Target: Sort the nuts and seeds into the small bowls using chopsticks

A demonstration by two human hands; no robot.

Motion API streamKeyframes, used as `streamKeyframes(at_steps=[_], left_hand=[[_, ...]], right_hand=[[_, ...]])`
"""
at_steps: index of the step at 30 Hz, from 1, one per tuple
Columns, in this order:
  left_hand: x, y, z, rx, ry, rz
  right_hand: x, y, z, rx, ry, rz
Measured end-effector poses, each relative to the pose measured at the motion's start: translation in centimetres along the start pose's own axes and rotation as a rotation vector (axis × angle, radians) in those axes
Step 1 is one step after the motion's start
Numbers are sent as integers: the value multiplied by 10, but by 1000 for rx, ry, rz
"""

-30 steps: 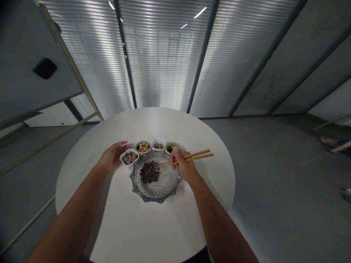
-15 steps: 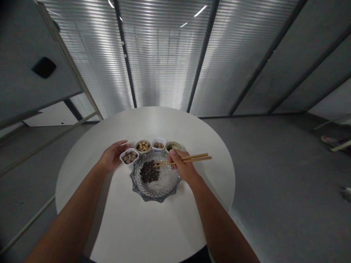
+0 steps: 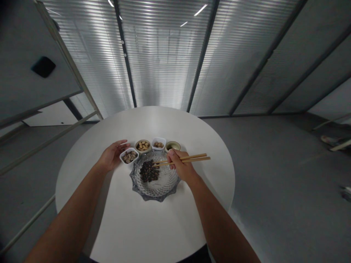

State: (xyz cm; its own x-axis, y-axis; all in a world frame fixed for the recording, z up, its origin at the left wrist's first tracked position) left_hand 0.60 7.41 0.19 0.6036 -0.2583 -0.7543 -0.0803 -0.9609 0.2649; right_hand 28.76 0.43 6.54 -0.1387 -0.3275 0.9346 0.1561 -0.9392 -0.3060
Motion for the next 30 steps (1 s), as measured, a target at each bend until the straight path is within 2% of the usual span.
streamKeyframes(at_steps=[10,25,30], left_hand=[[0,1,-1,-5,18,4],[1,3,0,-39,35,10],[2,2,0,-42,51,11]], right_hand=[[-4,0,0,23,22,-6],[-2,0,7,-114,21,8],[-2,0,7,-88,21,5]])
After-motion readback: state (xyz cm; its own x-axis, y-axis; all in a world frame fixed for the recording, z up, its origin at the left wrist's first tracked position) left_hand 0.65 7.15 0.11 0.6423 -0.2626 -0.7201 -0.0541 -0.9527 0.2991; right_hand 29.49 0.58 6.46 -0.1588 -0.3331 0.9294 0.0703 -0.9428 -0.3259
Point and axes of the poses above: each hand's wrist, its own y-axis away from the middle knuckle, its own z-axis out of the back of the hand, x = y × z, the point moved 6 cm from there along -y, towards the middle knuckle
